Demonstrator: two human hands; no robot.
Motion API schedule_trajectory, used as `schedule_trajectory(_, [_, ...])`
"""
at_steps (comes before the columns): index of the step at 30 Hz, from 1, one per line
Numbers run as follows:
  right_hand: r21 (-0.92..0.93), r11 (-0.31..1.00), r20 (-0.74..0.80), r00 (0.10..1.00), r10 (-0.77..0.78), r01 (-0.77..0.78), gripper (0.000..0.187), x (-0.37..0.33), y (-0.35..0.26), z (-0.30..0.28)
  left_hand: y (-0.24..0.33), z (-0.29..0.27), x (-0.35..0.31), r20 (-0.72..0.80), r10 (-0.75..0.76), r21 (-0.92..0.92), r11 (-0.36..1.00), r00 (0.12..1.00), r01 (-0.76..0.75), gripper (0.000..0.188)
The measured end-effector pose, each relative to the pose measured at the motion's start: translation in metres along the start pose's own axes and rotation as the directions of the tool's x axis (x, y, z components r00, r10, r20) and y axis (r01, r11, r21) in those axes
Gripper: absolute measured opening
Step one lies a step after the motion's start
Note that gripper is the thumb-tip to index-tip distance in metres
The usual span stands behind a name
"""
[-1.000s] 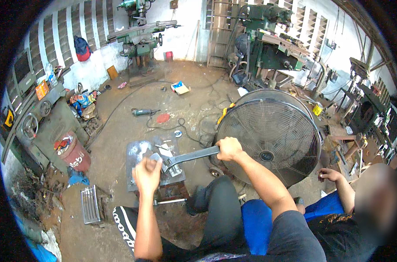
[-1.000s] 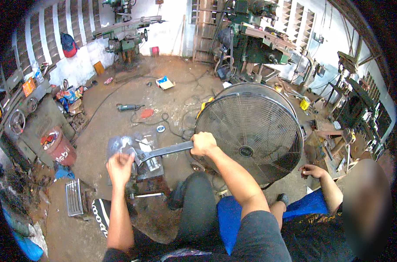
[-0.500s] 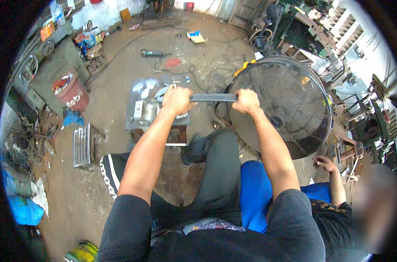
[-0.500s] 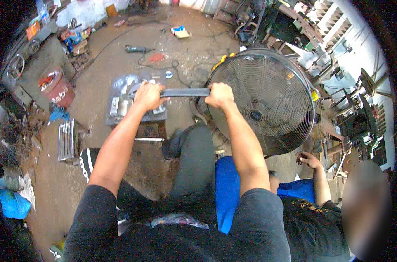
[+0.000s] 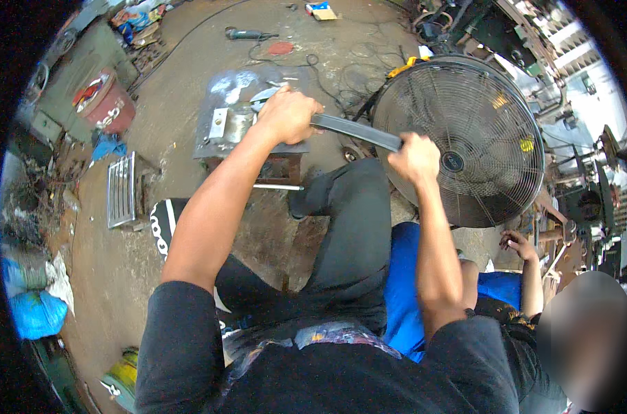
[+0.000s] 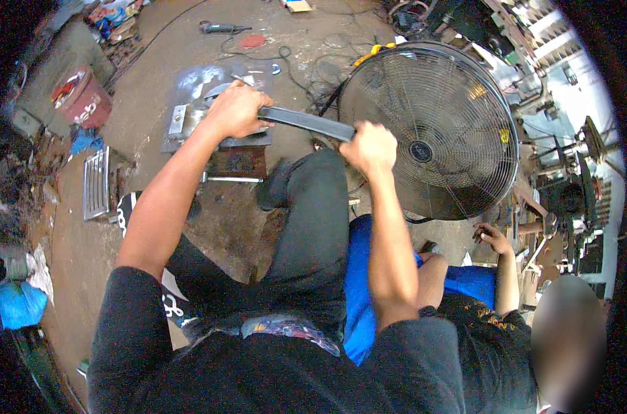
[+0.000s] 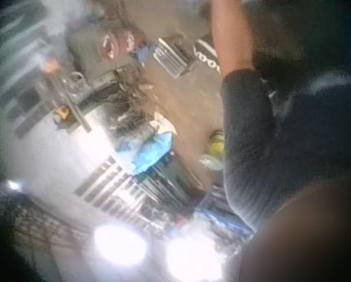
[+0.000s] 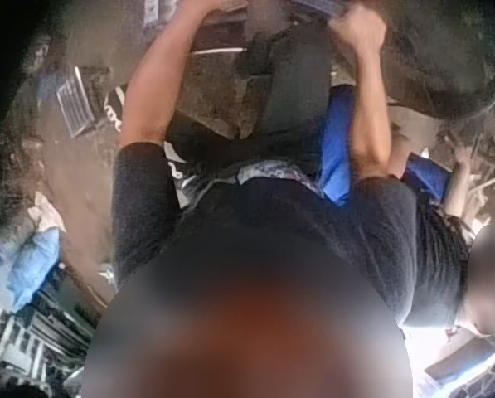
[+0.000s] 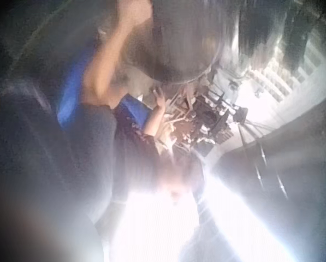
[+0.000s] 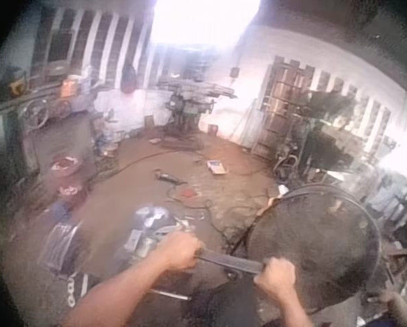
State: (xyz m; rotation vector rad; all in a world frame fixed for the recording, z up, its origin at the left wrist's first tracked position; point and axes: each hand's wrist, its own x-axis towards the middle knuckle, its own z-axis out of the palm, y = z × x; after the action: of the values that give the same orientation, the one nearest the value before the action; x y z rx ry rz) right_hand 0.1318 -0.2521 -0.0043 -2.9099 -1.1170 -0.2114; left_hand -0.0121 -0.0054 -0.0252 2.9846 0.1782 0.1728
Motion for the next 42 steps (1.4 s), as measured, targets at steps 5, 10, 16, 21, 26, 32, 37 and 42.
schedule_trajectory(5, [0.024,0.999,-0.032,0.998,0.045,-0.044,0.033,-0.019,-0.002,0.007,0.002,-0.006,-0.009,-0.088,0.063,-0.009,0.998,0.994,-0.064,0.025])
schedule_trajectory(10, [-0.002,0.999,-0.053,0.998,0.036,-0.036,0.030,-0.046,-0.008,0.004,-0.005,-0.003,-0.006,-0.028,0.131,-0.055,0.990,0.991,-0.133,0.023])
schedule_trajectory(16, [-0.067,0.996,-0.141,0.988,0.056,-0.065,0.029,-0.081,-0.018,0.006,-0.012,0.004,-0.013,-0.124,0.184,0.001,0.983,0.975,-0.185,0.025])
schedule_trajectory(21, [0.056,0.989,-0.013,0.990,0.140,-0.139,0.033,-0.070,-0.016,-0.001,-0.007,-0.001,-0.017,-0.051,0.131,-0.099,0.986,0.990,-0.135,0.033])
schedule_trajectory(26, [0.053,0.993,-0.022,0.994,0.105,-0.104,0.031,-0.043,-0.009,-0.007,-0.015,-0.010,-0.009,-0.095,0.146,-0.182,0.970,0.985,-0.161,0.054])
schedule_trajectory(32, [0.039,0.995,-0.054,0.995,-0.089,0.092,0.030,0.010,0.029,0.016,-0.008,-0.010,0.003,-0.155,0.017,-0.204,0.978,0.988,-0.049,0.052])
schedule_trajectory(37, [-0.197,0.923,0.079,0.944,-0.321,0.331,0.030,0.127,0.023,0.005,0.004,-0.006,0.026,-0.165,-0.401,-0.253,0.900,0.901,0.354,0.040])
schedule_trajectory(42, [-0.300,0.676,0.078,0.723,-0.686,0.673,0.018,0.308,-0.050,-0.001,-0.002,0.002,0.044,-0.436,-0.639,-0.287,0.766,0.633,0.575,0.030])
